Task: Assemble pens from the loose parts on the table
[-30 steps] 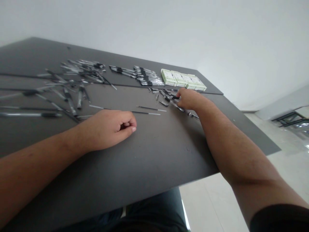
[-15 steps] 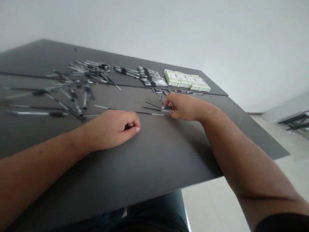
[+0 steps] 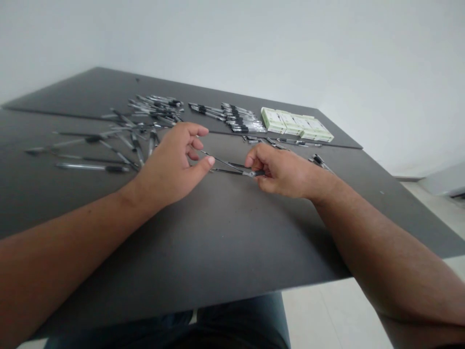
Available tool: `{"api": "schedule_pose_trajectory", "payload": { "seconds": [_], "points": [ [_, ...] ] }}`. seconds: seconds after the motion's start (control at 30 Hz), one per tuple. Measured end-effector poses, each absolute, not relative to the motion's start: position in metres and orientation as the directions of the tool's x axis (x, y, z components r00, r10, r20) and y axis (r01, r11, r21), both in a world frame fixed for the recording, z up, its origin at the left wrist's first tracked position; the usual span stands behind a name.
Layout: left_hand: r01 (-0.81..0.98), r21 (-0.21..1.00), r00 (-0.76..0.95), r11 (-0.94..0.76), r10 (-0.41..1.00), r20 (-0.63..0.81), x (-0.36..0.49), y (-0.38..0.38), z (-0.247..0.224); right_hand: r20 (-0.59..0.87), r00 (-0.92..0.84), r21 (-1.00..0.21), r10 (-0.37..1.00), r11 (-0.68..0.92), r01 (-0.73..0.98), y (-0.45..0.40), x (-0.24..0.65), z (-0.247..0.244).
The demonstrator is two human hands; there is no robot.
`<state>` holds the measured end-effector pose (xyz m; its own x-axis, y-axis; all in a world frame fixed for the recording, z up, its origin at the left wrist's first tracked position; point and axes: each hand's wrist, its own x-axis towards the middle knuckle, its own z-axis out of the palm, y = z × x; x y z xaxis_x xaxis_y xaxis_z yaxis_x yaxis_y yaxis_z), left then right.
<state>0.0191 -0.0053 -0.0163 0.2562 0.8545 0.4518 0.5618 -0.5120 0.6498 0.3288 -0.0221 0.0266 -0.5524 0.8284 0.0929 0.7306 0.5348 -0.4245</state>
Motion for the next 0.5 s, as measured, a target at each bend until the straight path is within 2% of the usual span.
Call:
{"api": "schedule_pose_trajectory", "payload": {
  "seconds": [0.07,0.17,0.37,0.5],
  "points": [
    [0.49,0.771,0.241,-0.407,0.913,0.329,0.021,-0.002,-0.016,0.105,-0.546,-0.427,0.831,0.534,0.73,-0.023,0.327,0.025],
    [0.444,0.841,0.257,-0.308,0.943,0.209,0.025,-0.005,-0.009,0.114,-0.537,-0.443,0.836,0.527,0.725,-0.023,0.327,0.023],
    [0.381,0.854,0.181,-0.354,0.934,0.307,0.025,-0.015,-0.001,0.175,-0.522,-0.46,0.835,0.538,0.707,-0.021,0.327,0.022],
    [0.251,0.922,0.062,-0.294,0.956,0.287,0.02,-0.01,0.0,0.269,-0.525,-0.439,0.807,0.588,0.679,-0.013,0.332,0.017]
  ]
}}
